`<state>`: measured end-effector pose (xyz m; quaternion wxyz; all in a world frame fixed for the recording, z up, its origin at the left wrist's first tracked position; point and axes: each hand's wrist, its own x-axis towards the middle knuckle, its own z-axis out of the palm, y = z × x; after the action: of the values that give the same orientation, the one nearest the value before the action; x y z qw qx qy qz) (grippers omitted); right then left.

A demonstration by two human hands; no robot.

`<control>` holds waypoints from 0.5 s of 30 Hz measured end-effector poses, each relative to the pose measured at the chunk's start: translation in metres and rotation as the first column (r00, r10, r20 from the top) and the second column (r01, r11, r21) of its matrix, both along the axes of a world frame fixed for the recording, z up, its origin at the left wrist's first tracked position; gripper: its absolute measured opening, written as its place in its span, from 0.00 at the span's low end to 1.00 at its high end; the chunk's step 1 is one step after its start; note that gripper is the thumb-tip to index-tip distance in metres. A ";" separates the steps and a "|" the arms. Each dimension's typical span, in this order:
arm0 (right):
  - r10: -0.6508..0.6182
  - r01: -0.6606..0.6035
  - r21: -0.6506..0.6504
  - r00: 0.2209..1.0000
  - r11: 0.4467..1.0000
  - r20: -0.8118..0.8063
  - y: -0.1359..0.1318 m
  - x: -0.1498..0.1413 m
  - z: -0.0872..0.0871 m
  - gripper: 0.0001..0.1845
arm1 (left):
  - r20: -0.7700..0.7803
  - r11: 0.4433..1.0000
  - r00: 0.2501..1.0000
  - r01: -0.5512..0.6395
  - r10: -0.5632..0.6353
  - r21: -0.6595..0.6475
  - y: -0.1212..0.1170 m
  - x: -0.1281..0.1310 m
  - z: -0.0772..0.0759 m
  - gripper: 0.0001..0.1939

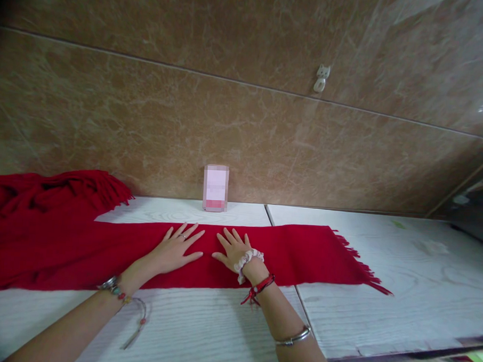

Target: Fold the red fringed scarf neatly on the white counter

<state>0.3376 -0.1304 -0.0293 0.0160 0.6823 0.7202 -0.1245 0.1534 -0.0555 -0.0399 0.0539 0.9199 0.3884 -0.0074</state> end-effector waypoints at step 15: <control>0.007 -0.010 0.129 1.000 0.992 0.024 0.017 -0.002 -0.011 0.26 | 0.028 0.989 0.992 -0.121 0.119 0.087 0.000 0.002 -0.001 0.26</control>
<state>0.3355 -0.1138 -0.0400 -0.0193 0.6803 0.7293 -0.0695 0.1549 -0.0558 -0.0406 0.0177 0.8963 0.4425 0.0234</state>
